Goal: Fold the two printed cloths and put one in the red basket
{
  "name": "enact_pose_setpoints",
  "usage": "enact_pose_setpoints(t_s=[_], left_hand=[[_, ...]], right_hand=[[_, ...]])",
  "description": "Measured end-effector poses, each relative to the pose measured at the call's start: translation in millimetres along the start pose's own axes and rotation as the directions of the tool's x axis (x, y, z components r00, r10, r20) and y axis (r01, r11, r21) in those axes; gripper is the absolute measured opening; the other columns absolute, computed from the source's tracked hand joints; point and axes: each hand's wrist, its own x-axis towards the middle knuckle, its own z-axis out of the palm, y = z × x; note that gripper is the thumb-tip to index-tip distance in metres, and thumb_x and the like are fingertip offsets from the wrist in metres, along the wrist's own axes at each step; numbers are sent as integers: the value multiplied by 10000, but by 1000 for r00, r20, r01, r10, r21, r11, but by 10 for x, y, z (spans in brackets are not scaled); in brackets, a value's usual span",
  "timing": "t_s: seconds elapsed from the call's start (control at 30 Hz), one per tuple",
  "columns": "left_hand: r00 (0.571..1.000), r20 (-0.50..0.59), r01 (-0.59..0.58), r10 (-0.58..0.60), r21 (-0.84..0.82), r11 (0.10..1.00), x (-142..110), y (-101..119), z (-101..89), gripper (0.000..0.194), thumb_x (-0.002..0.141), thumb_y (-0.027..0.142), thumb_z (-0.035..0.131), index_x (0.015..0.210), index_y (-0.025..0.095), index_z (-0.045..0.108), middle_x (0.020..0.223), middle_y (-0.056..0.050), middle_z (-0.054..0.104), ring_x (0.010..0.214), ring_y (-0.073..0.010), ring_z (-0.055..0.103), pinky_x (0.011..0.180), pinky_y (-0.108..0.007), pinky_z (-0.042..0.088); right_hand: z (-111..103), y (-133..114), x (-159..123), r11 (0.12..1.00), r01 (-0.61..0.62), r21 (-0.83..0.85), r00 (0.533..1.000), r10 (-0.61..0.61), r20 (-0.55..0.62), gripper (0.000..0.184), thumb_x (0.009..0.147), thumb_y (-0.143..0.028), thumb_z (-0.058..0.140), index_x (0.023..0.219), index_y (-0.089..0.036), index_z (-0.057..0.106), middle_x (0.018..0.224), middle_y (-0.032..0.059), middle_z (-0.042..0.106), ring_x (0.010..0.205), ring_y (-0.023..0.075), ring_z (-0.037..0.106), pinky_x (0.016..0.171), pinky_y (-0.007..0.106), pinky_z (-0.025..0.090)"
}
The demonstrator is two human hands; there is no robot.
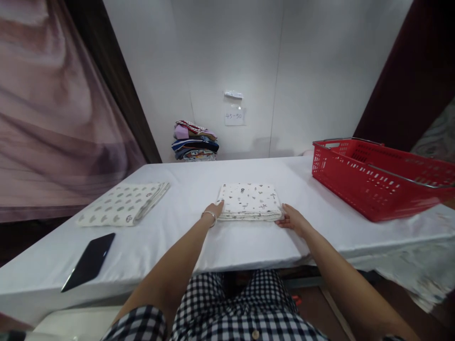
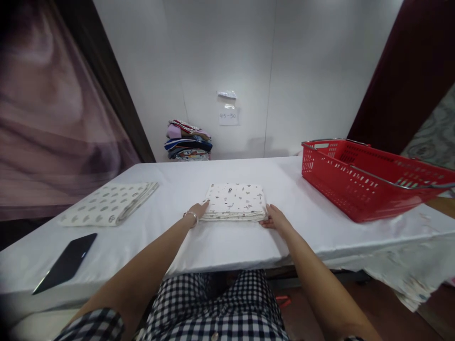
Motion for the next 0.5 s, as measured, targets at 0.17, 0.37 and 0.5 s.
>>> enact_pose_setpoints(t_s=[0.17, 0.37, 0.5], left_hand=[[990, 128, 77, -59, -139, 987, 43, -47, -71, 511, 786, 528, 403, 957, 103, 629, 987, -146, 662, 852, -264, 629, 635, -310, 482], [985, 173, 23, 3, -151, 988, 114, -117, -50, 419, 757, 484, 473, 904, 126, 630, 991, -132, 656, 866, -262, 618, 662, -303, 472], [989, 138, -37, 52, -109, 993, 179, -187, 7, 502, 743, 513, 469, 1034, 120, 585, 1130, -168, 590, 1020, -315, 552, 804, -366, 427]], right_hand=[[-4, -26, 29, 996, -90, -3, 996, 91, 17, 531, 840, -547, 400, 1174, -137, 449, 803, 118, 662, 589, 169, 636, 558, 292, 525], [-74, -74, -57, 917, 23, -398, 970, -117, -212, 385, 813, -511, 473, 899, -149, 573, 749, 52, 631, 429, 73, 520, 354, 168, 340], [-51, -77, -50, 880, 2, -474, 979, -98, -178, 421, 823, -527, 437, 713, -139, 555, 611, 16, 574, 377, 53, 429, 332, 177, 287]])
